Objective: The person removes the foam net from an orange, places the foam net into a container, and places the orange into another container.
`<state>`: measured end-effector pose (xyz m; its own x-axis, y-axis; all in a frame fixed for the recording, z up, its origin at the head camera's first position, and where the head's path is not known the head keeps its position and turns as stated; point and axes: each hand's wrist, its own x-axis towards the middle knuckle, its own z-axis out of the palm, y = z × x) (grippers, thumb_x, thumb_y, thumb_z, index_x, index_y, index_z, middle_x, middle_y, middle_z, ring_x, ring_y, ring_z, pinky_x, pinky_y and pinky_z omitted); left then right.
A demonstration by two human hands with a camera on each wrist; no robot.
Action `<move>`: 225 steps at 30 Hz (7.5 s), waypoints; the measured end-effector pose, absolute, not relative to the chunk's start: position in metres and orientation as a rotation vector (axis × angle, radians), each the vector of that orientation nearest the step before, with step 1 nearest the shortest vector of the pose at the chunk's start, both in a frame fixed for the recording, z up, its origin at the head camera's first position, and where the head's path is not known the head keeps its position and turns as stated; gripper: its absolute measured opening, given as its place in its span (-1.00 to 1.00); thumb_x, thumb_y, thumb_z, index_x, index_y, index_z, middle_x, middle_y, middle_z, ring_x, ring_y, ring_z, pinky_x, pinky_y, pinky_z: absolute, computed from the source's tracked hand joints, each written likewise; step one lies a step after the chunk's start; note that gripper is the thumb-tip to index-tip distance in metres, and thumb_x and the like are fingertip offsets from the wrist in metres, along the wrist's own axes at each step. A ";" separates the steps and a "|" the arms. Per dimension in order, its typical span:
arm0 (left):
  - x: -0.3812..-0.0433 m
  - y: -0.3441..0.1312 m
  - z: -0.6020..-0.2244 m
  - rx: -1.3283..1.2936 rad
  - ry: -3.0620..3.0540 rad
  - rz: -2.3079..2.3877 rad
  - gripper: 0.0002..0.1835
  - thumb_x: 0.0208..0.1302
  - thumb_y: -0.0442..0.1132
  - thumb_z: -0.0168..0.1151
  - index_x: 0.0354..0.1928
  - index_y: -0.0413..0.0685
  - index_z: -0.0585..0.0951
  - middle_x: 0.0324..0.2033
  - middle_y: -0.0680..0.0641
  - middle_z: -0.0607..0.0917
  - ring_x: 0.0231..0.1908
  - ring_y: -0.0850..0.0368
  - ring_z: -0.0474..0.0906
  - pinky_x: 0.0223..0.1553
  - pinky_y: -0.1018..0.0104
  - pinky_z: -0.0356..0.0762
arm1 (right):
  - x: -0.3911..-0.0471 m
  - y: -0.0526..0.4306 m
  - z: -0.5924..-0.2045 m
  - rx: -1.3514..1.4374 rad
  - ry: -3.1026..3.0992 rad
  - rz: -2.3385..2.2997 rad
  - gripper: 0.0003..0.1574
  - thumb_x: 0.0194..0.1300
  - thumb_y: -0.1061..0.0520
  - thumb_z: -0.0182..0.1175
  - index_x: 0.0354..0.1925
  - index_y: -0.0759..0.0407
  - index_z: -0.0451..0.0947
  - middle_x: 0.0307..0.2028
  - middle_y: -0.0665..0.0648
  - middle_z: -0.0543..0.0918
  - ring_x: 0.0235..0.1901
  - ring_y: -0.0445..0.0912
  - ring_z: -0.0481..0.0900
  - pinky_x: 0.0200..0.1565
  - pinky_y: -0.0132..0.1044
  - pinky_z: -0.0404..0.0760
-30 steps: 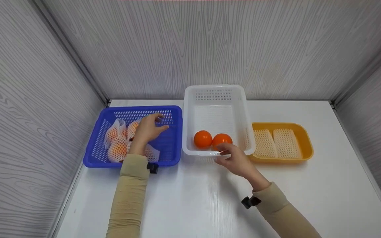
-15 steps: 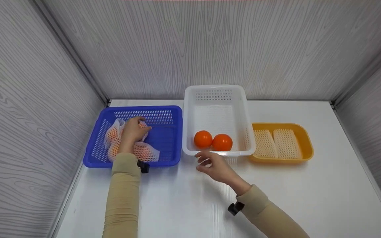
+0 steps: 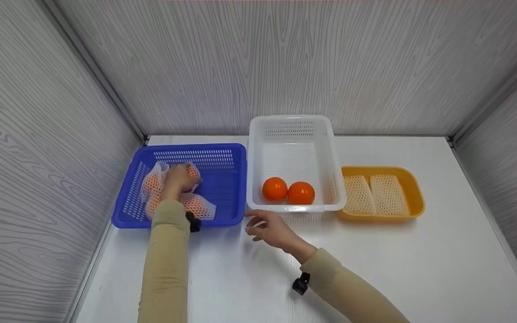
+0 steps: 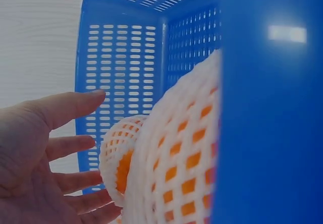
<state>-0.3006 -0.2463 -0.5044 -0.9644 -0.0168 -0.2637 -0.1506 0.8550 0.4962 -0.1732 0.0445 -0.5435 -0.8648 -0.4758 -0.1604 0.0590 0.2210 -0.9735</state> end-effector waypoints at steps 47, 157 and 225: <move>-0.307 -0.240 -0.511 -0.535 2.558 0.963 -0.03 0.26 -0.05 0.26 0.51 -0.31 -0.05 0.39 -0.54 0.03 0.35 -0.43 0.07 0.21 -0.22 0.30 | -0.187 0.010 -0.549 -0.147 2.168 -1.946 -0.89 0.17 0.49 0.26 -0.33 0.40 0.54 -0.43 0.21 0.63 -0.39 0.07 0.72 -0.36 -0.22 0.69; -0.198 -0.070 -0.485 0.686 2.206 1.890 -0.42 0.06 -0.20 0.53 0.08 -0.14 0.46 0.09 -0.12 0.53 0.06 -0.05 0.55 0.08 0.06 0.52 | -0.180 0.164 -0.509 -0.560 2.113 -1.979 -0.37 0.27 0.27 0.31 0.26 0.39 0.39 0.02 0.26 0.55 -0.04 0.08 0.56 -0.07 -0.18 0.62; -0.154 -0.059 -0.592 0.743 2.327 1.541 -0.66 0.08 -0.09 0.51 -0.07 0.06 0.74 -0.11 0.17 0.66 -0.01 0.22 0.54 0.05 0.21 0.52 | -0.138 0.174 -0.592 -0.687 2.502 -1.641 -0.86 0.16 0.12 0.44 -0.25 0.08 0.75 -0.20 0.02 0.65 -0.17 -0.06 0.58 -0.18 -0.21 0.62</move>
<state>-0.1544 -0.0585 -0.5919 -0.8378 0.5418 0.0675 0.2737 0.3097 0.9106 -0.1380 0.1740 -0.5922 -0.8976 -0.4022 0.1806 -0.3259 0.3294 -0.8861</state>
